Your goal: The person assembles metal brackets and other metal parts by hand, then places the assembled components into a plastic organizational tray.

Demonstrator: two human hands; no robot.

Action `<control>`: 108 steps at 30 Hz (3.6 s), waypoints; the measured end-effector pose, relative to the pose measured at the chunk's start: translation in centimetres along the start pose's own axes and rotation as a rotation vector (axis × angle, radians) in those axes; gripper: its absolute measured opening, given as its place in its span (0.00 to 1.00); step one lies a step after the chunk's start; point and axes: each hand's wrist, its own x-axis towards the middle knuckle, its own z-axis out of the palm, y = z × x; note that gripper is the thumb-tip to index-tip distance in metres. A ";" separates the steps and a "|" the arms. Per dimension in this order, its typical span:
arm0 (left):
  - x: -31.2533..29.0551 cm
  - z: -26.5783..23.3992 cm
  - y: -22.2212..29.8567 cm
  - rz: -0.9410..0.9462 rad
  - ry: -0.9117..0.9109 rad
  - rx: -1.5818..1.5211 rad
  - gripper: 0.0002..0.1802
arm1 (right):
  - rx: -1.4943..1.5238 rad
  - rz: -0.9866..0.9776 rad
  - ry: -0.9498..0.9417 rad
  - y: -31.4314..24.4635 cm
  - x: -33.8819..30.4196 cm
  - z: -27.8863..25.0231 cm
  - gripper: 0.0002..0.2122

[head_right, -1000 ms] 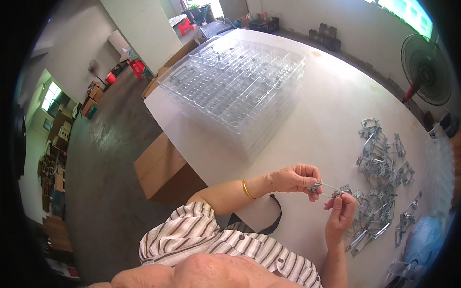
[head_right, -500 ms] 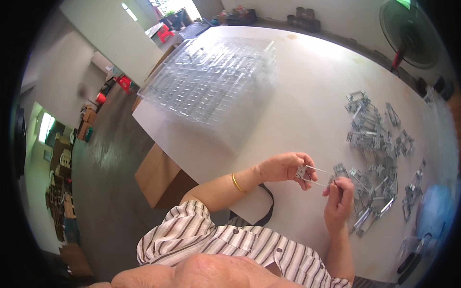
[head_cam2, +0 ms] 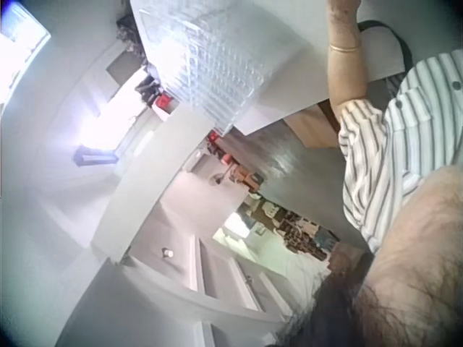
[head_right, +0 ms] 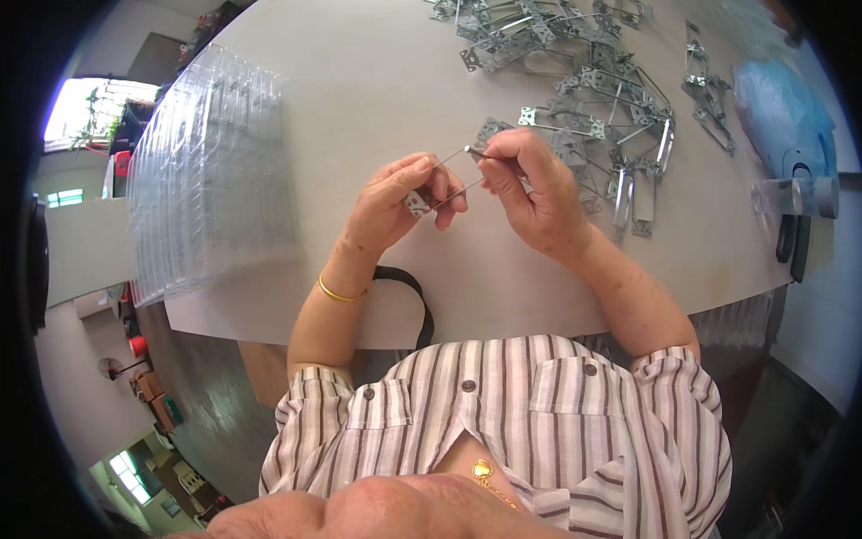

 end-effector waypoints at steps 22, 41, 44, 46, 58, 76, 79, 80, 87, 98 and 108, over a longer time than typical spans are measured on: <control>-1.6 -0.6 -0.4 0.007 0.087 -0.101 0.18 | 0.307 0.526 -0.094 -3.6 0.4 -0.9 0.03; -1.6 -0.6 -0.8 -0.009 0.069 0.001 0.19 | 0.481 0.687 -0.166 -3.9 0.4 -1.0 0.04; -1.5 -0.5 -0.7 -0.009 0.059 0.028 0.19 | 0.456 0.687 -0.163 -4.0 0.5 -1.0 0.05; -1.5 -0.4 -0.7 -0.014 0.059 0.042 0.19 | 0.439 0.687 -0.159 -4.0 0.5 -1.0 0.06; -1.7 -0.2 -0.8 0.127 0.094 0.288 0.14 | 0.386 0.730 -0.146 -4.2 0.4 -0.7 0.05; -1.8 -0.1 -0.3 0.179 0.047 0.504 0.14 | 0.373 0.695 -0.159 -4.0 0.7 -0.9 0.15; -1.8 -0.1 -0.3 0.176 0.032 0.514 0.13 | 0.460 0.723 -0.184 -3.5 0.7 -0.9 0.14; -1.8 -0.1 -0.3 0.175 0.028 0.519 0.13 | 0.510 0.777 -0.191 -3.4 0.8 -1.0 0.14; -1.7 -0.1 -0.2 0.215 -0.048 0.607 0.10 | 0.606 0.903 -0.235 -2.9 0.9 -1.4 0.12; -1.9 0.3 -0.1 0.156 -0.138 0.612 0.09 | 0.464 0.872 -0.216 -3.4 1.2 -1.8 0.08; -2.0 -0.3 0.1 0.098 -0.072 0.476 0.13 | 0.456 0.731 0.117 -2.6 1.4 -1.2 0.08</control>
